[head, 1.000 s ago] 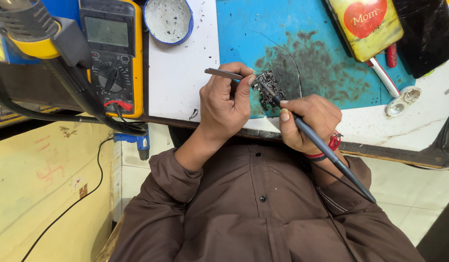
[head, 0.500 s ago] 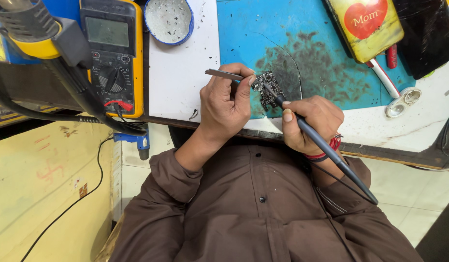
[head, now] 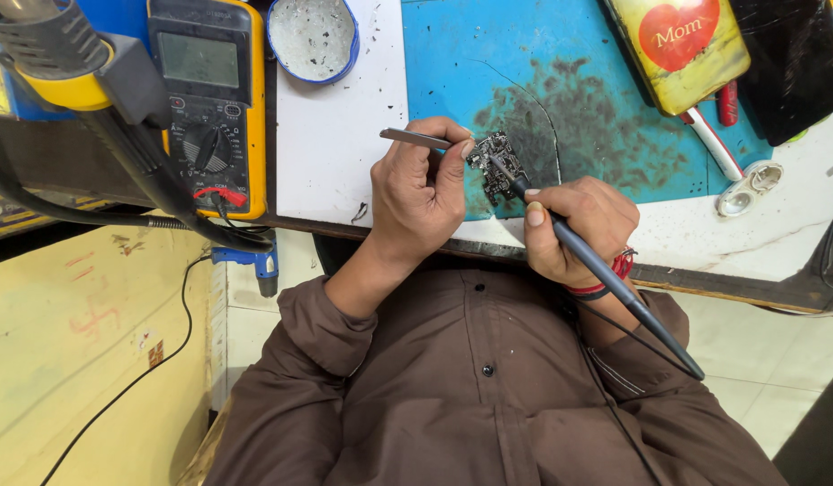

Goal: The person uses a soldering iron and tweezers to apply solder to a small circuit board. They repeatedly heat and adjust components on the board while holding it steady with the tweezers.

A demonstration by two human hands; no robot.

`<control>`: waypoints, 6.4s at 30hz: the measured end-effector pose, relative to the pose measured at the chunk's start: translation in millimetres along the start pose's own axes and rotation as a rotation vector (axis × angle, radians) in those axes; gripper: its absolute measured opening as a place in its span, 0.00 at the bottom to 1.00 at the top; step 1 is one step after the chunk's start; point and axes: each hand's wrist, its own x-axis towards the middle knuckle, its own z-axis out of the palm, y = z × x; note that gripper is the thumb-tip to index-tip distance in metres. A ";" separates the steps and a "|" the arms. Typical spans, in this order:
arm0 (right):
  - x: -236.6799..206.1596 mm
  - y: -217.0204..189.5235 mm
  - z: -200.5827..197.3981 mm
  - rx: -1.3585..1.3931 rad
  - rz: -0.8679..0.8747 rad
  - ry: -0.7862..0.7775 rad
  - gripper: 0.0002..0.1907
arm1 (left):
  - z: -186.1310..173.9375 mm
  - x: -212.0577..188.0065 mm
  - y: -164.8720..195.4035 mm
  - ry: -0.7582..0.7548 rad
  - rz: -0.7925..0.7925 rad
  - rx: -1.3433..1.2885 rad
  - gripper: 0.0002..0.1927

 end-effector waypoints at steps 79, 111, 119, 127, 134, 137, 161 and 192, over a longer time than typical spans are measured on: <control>10.6 -5.6 4.2 -0.123 -0.015 -0.055 0.14 | -2.8 -4.3 3.5 0.069 0.003 0.060 0.03; -6.4 0.9 2.0 -0.051 0.086 0.032 0.05 | -2.7 0.5 2.1 -0.058 0.055 -0.002 0.04; -4.3 0.3 0.8 -0.055 0.073 0.024 0.05 | -2.6 0.9 2.2 -0.060 0.051 -0.008 0.03; -3.4 -0.5 0.6 -0.052 0.070 0.025 0.04 | -2.6 0.7 1.9 -0.060 0.058 -0.001 0.04; -2.3 -1.6 0.1 -0.058 0.082 0.015 0.03 | -2.5 1.2 -0.1 -0.067 0.058 -0.002 0.04; -2.2 -1.7 0.1 -0.052 0.078 0.011 0.04 | -2.3 0.6 -0.6 -0.071 0.053 -0.004 0.04; 9.4 -6.3 0.9 -0.027 0.068 0.020 0.08 | -2.4 0.6 0.0 -0.066 0.059 -0.002 0.04; -6.7 5.2 0.9 0.039 0.092 0.038 0.05 | -2.4 1.3 -0.5 -0.073 0.049 -0.001 0.04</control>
